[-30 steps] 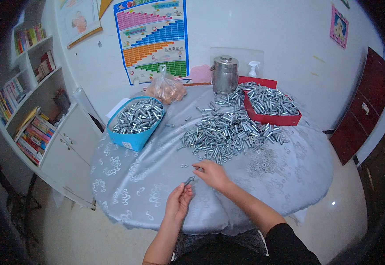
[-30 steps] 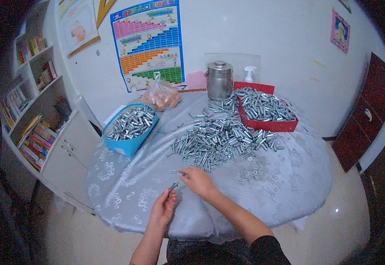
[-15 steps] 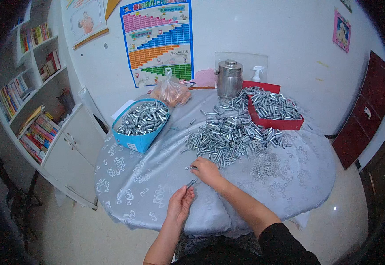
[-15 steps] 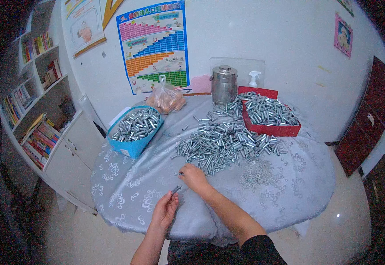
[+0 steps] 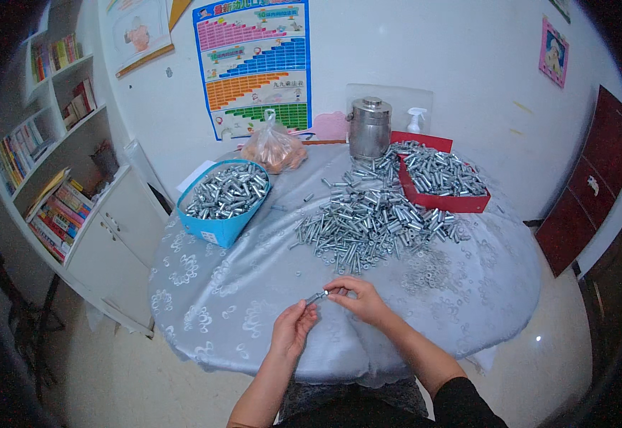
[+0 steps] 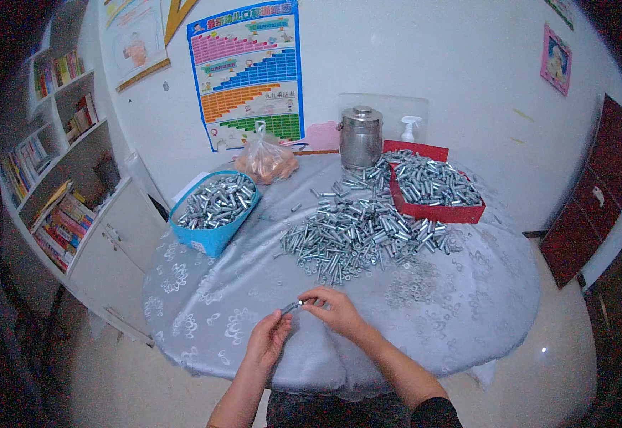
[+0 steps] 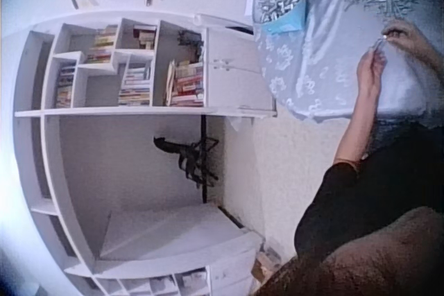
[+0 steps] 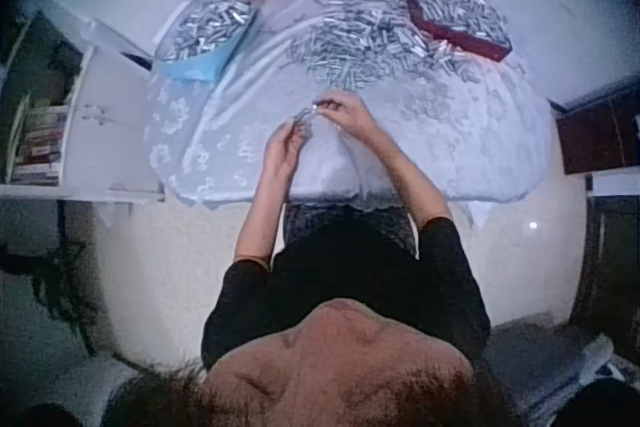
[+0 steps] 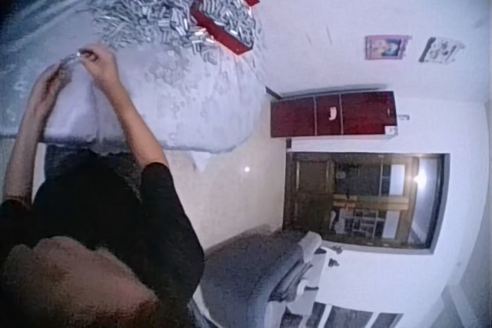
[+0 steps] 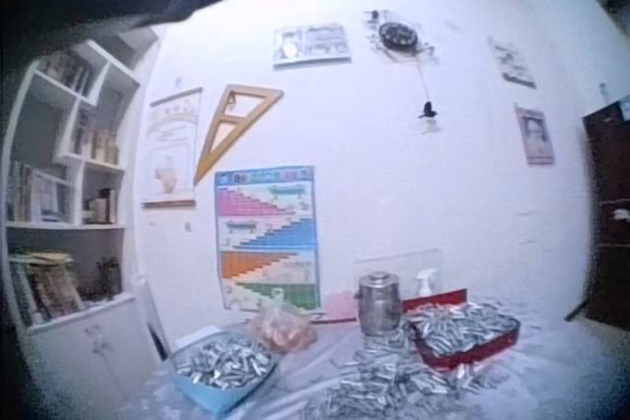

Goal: The person sits at a table covered with a grey cloth, picking up metal bolts and washers from a large pile. They thread the washers onto the bolts by hand and place the assembled fasteners into a blue plastic basket. The task is repetitive and involves handling small metal hardware components.

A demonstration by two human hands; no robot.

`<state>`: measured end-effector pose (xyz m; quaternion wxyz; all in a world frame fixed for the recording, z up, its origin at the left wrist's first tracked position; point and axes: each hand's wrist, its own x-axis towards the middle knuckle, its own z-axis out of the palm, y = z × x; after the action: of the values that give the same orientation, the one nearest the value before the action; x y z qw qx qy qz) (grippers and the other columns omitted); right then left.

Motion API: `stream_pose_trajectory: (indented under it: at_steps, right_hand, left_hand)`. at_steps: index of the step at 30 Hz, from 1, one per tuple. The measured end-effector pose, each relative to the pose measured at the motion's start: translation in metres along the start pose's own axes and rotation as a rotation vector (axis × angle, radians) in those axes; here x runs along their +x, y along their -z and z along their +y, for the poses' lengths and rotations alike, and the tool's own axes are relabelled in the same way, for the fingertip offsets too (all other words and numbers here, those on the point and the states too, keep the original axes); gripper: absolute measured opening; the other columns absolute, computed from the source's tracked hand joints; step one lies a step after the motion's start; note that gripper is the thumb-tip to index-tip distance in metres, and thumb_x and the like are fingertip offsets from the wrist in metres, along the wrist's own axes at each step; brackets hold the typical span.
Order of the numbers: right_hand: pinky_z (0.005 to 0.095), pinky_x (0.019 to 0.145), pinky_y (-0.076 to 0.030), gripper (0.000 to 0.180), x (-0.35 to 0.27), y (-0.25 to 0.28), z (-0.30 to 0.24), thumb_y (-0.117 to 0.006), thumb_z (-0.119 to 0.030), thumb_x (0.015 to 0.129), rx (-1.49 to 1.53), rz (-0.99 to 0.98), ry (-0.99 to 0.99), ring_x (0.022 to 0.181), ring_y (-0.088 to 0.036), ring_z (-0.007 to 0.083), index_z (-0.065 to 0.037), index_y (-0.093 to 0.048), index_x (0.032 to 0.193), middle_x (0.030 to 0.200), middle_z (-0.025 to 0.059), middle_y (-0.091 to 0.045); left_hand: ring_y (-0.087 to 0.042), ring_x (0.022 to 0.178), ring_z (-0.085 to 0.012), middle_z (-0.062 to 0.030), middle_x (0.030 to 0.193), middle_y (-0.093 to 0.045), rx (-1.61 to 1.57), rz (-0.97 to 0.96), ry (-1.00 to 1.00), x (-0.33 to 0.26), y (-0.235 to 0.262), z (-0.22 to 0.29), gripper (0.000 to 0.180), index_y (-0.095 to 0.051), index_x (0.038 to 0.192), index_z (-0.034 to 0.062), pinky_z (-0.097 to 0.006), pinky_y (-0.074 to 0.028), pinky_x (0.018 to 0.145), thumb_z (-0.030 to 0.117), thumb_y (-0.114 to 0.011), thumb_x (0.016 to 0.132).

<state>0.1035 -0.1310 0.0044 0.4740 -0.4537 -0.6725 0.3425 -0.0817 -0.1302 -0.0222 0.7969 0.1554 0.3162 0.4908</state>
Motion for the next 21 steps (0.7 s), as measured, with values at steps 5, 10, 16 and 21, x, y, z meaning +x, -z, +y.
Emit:
stream_pose_trajectory:
  at_steps: [5,10,16,21]
  right_hand:
    - [0.0254,0.064,-0.043,0.015,-0.007,0.004,0.0,-0.06,-0.01,0.077,-0.089,0.03,0.068,0.074,-0.055,0.0139,-0.003,-0.061,0.091,0.084,0.0069,-0.059]
    - [0.0292,0.061,-0.043,0.02,-0.011,0.012,0.015,-0.053,-0.021,0.083,-0.276,-0.135,-0.143,0.068,-0.056,0.017,-0.003,-0.06,0.084,0.077,0.0105,-0.059]
    - [0.0267,0.061,-0.044,0.026,-0.018,0.007,0.022,-0.048,-0.024,0.087,0.089,0.044,-0.089,0.064,-0.055,0.0153,-0.002,-0.06,0.088,0.071,0.0076,-0.059]
    - [0.0247,0.063,-0.044,0.026,-0.02,0.011,0.019,-0.046,-0.023,0.088,0.183,0.062,-0.189,0.069,-0.055,0.0126,-0.001,-0.06,0.094,0.08,0.0071,-0.06]
  left_hand:
    - [-0.06,0.065,-0.0177,-0.0153,0.08,-0.061,0.111,-0.002,0.007,0.002,-0.004,-0.005,0.018,-0.053,0.086,-0.0045,-0.027,-0.053,0.062,0.012,-0.057,0.082]
    - [-0.059,0.064,-0.0171,-0.0137,0.08,-0.06,0.313,0.008,-0.042,-0.009,-0.022,-0.006,0.017,-0.054,0.087,-0.0027,-0.025,-0.052,0.06,0.013,-0.057,0.082]
    - [-0.06,0.067,-0.0194,-0.0153,0.081,-0.061,0.217,0.057,-0.08,0.002,-0.02,-0.013,0.017,-0.054,0.089,-0.004,-0.027,-0.053,0.06,0.011,-0.057,0.082]
    - [-0.06,0.069,-0.0191,-0.0147,0.081,-0.06,0.224,0.087,-0.094,0.006,-0.026,-0.01,0.017,-0.053,0.089,-0.0041,-0.027,-0.053,0.062,0.011,-0.057,0.082]
